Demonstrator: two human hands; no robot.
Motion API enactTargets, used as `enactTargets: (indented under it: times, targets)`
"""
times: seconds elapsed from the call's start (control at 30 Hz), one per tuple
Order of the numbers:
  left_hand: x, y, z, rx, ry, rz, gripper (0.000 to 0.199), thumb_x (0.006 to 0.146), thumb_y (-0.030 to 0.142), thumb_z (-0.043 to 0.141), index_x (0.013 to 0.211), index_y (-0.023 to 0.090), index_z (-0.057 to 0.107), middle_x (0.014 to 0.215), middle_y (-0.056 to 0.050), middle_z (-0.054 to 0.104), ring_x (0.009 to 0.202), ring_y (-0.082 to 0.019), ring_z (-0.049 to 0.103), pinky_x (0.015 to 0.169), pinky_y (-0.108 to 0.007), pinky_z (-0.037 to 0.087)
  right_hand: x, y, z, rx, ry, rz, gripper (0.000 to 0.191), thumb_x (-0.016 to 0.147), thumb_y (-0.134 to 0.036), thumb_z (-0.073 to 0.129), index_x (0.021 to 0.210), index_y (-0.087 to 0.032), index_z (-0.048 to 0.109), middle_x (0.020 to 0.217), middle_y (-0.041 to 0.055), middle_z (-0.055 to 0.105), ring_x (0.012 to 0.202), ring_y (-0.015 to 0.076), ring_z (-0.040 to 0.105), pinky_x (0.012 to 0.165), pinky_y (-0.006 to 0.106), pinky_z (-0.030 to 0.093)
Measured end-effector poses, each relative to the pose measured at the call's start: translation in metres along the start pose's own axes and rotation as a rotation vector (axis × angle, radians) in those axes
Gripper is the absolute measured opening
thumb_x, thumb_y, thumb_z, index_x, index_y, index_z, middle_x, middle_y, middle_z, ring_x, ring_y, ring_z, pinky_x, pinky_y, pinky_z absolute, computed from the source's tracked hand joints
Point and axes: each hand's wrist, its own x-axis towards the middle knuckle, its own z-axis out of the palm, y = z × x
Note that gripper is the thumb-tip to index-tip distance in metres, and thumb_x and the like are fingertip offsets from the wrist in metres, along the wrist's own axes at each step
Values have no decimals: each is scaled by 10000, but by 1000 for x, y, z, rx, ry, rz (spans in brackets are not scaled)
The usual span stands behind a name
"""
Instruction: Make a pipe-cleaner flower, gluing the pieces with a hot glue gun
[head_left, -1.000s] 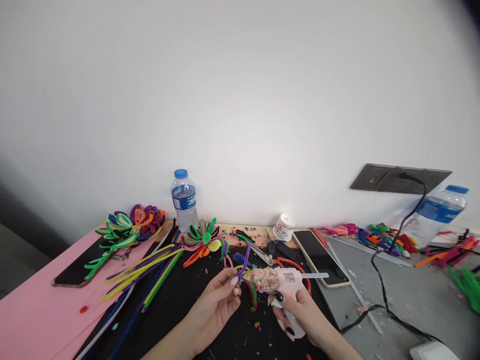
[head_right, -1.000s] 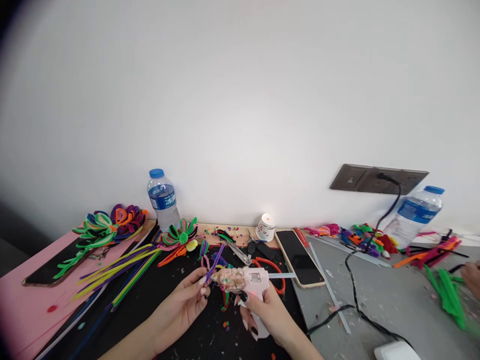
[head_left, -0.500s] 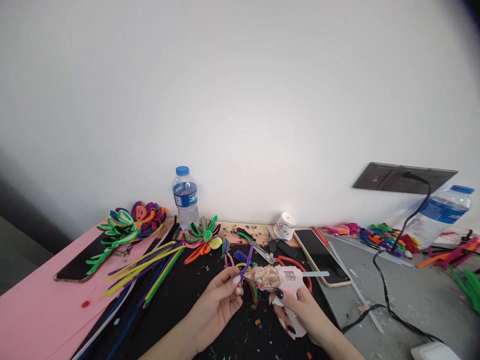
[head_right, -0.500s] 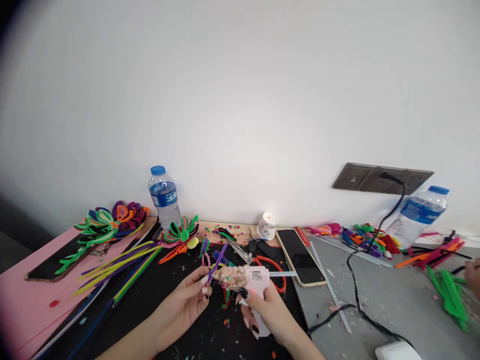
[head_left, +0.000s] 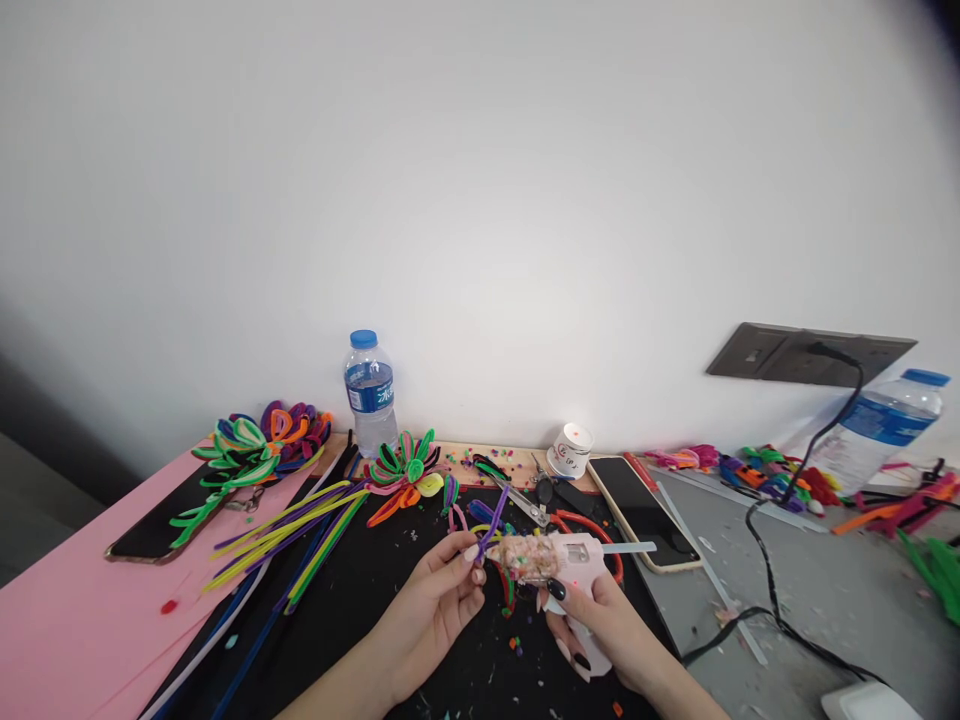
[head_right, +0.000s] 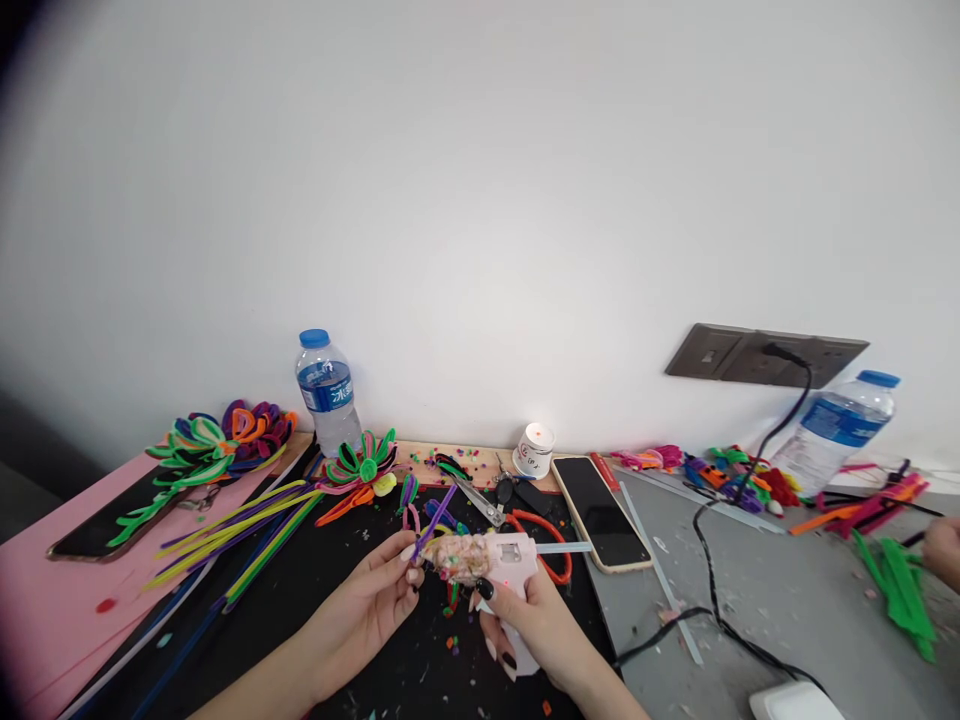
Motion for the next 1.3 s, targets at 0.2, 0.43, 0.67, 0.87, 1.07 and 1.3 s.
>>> enactTargets:
  times: [0.2,0.43,0.67,0.87,1.07,1.3]
  targets:
    - [2,-1,-2,5,8,14,119,727,55,637,810,141,635,634,-7,580,572,-86,583,559,-183,519,-1,-1,0,-53,-15,18,431,684,-569,588,723,-152,490,369,-78,446,284,38,321,289,151,244]
    - [1,-1,-2,-5,-17,4,117,724,66,646,806,150,639,630,-8,578,583,-86,576,564,-188,515,0,-2,1,-48,-22,6,447,672,-589,584,731,-162,468,358,-90,423,283,41,315,285,151,229]
    - [0,0,0,1,-6,-9,109,721,71,651,793,151,639,614,-3,567,572,-84,568,559,-189,510,1,-1,-1,-78,-21,4,436,681,-585,577,721,-167,459,373,-82,441,288,41,316,300,160,232]
    - [-1,0,1,5,-4,-3,117,718,63,652,796,149,641,625,-2,569,569,-81,568,543,-181,507,1,-2,-2,-83,-16,-11,456,689,-597,563,765,-158,468,385,-71,457,303,43,319,316,159,226]
    - [0,-1,1,9,14,-7,119,712,57,657,786,148,637,632,-1,573,567,-78,566,538,-189,513,1,-1,-2,-69,52,7,490,673,-596,579,841,-148,472,383,-74,462,302,43,319,317,159,236]
    - [0,-2,1,18,6,-9,119,707,66,667,795,141,638,618,-1,566,569,-77,565,539,-180,506,2,3,-2,-53,54,-4,522,670,-592,584,906,-144,455,368,-82,467,291,42,312,304,153,230]
